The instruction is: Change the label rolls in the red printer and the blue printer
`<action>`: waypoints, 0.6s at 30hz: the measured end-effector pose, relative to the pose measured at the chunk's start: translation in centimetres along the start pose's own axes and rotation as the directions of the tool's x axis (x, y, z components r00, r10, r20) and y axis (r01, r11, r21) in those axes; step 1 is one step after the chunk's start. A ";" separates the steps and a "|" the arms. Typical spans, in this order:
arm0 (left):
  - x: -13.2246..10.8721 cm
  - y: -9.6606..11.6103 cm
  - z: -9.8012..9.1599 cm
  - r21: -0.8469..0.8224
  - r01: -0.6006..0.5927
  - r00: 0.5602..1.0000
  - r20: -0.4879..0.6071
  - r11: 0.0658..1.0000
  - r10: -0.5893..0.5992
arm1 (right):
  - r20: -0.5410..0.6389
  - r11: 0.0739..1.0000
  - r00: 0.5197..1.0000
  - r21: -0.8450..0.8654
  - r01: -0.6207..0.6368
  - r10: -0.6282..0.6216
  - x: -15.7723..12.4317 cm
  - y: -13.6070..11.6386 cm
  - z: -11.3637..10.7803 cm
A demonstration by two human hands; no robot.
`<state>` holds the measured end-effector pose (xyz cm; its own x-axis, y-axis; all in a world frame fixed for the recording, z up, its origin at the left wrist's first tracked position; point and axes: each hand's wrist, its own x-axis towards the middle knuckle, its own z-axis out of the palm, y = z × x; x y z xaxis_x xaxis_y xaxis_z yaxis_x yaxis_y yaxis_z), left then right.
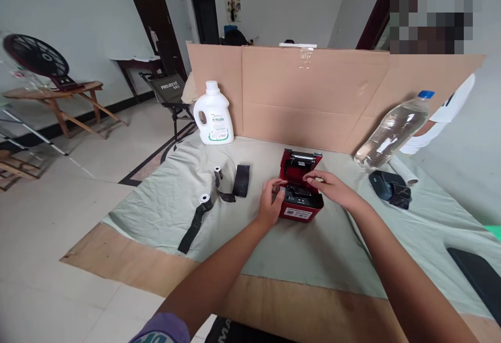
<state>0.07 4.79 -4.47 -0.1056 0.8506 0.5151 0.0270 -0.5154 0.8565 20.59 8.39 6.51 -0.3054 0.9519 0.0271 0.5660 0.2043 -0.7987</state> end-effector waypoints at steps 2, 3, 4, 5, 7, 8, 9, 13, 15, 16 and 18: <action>0.0 0.0 0.0 -0.010 -0.003 1.000 -0.002 1.000 0.003 | 0.019 1.000 1.000 0.031 -0.005 0.005 -0.3 0.2 0.7; 0.0 0.0 0.1 -0.011 -0.007 1.000 0.000 1.000 0.007 | 0.011 0.999 1.000 0.041 -0.011 0.010 -0.5 0.3 1.0; 0.0 0.0 0.1 -0.009 -0.011 1.000 0.002 1.000 0.011 | -0.013 0.999 1.000 0.037 -0.010 0.010 -0.6 0.3 1.2; 0.0 0.0 0.1 -0.007 -0.016 1.000 0.003 1.000 0.016 | -0.045 1.000 0.999 0.010 -0.001 0.001 -0.6 0.4 1.3; 0.0 -0.1 0.1 0.001 -0.022 1.000 0.002 1.000 0.022 | -0.068 0.994 0.996 -0.096 0.042 -0.048 -0.4 0.3 1.5; 0.0 -0.1 0.1 0.005 -0.025 1.000 0.003 1.000 0.025 | -0.038 0.984 0.996 -0.164 0.073 -0.081 -0.2 0.2 1.6; 0.0 -0.1 0.1 0.009 -0.027 1.000 0.003 1.000 0.027 | 0.012 0.968 0.994 -0.227 0.110 -0.110 0.1 0.0 1.6; -0.1 0.0 0.1 0.010 -0.019 1.000 0.008 1.000 0.019 | 0.261 0.902 0.948 -0.337 0.268 -0.184 1.9 -1.2 1.6; 0.0 0.0 0.0 0.009 -0.007 1.000 0.012 1.000 0.007 | 0.329 0.884 0.926 -0.357 0.302 -0.183 2.9 -1.7 1.7; 0.0 0.1 0.0 0.011 -0.004 1.000 0.015 1.000 0.004 | 0.346 0.876 0.922 -0.375 0.303 -0.171 3.3 -1.9 1.7; 0.0 0.1 0.0 0.016 -0.004 1.000 0.016 1.000 0.004 | 0.340 0.861 0.930 -0.422 0.285 -0.141 4.2 -2.1 1.8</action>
<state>0.04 4.73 -4.37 -0.0895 0.8501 0.5189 0.0432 -0.5172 0.8548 16.73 11.57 7.25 -0.6241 0.7785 -0.0662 0.7233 0.5436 -0.4260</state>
